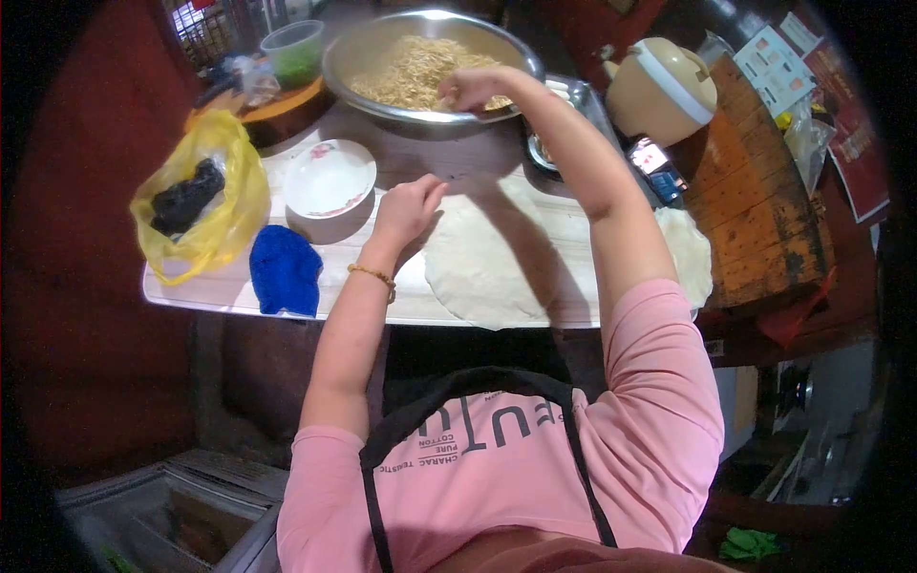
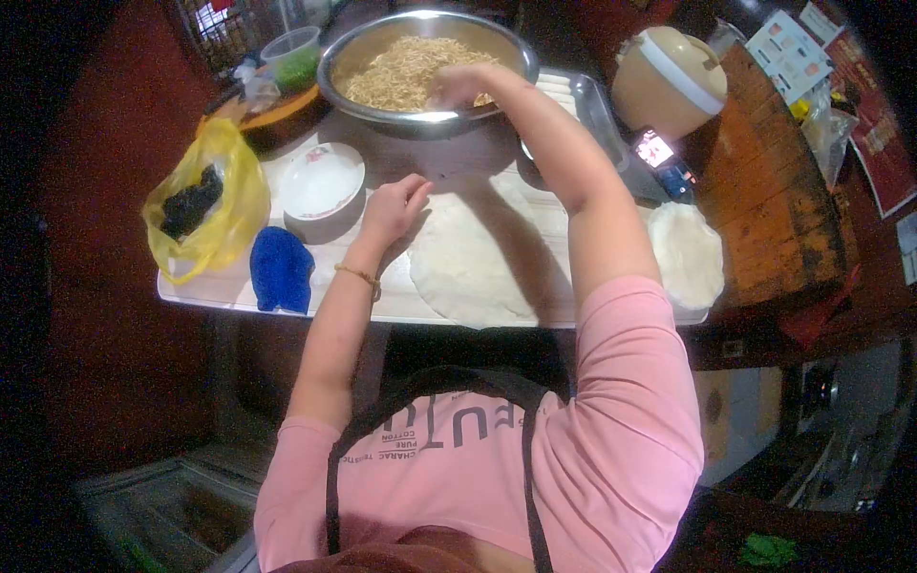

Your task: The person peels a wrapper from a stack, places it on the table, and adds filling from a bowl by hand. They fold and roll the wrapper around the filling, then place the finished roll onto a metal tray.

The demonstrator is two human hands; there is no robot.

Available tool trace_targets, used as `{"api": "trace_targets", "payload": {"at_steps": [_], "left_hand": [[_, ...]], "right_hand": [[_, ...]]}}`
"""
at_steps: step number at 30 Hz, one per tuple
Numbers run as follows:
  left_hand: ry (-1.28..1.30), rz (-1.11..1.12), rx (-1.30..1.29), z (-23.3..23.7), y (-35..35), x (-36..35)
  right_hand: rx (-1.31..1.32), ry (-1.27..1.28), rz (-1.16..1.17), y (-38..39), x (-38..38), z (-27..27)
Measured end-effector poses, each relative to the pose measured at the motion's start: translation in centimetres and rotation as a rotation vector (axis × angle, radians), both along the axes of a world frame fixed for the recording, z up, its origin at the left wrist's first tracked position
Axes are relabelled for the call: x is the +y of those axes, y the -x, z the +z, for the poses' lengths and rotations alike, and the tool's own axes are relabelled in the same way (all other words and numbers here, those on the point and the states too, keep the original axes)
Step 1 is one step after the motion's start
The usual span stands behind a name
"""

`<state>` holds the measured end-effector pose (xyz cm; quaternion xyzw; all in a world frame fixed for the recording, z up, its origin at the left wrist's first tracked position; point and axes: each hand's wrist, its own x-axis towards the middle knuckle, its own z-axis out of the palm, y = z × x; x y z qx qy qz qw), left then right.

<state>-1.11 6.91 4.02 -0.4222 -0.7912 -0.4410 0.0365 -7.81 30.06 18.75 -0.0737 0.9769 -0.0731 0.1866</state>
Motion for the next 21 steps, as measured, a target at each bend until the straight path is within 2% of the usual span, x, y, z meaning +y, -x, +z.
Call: {"api": "trace_targets", "payload": {"at_steps": [2, 4, 8, 10, 16, 17, 21], "left_hand": [[-0.005, -0.010, -0.002, -0.2, 0.0, 0.2], [-0.009, -0.015, 0.000, -0.1, 0.0, 0.1], [-0.001, -0.016, 0.006, 0.0, 0.0, -0.1], [-0.002, -0.021, 0.009, 0.2, -0.1, -0.1], [0.012, -0.008, -0.010, 0.1, -0.2, 0.1], [0.002, -0.016, -0.016, 0.1, -0.2, 0.1], [-0.001, -0.013, -0.027, -0.3, 0.3, -0.2]], "right_hand": [[0.046, 0.068, -0.072, 0.4, 0.8, -1.2], [0.263, 0.086, 0.264, 3.8, 4.1, -5.6], [0.244, 0.138, 0.263, 3.9, 3.9, -5.2], [0.087, 0.110, -0.002, 1.1, 1.3, -1.3], [0.061, 0.238, -0.082, 1.4, 1.9, 1.1], [0.153, 0.204, -0.044, 1.2, 2.1, 1.1], [0.114, 0.308, -0.054, 0.6, 0.6, 2.4]]}}
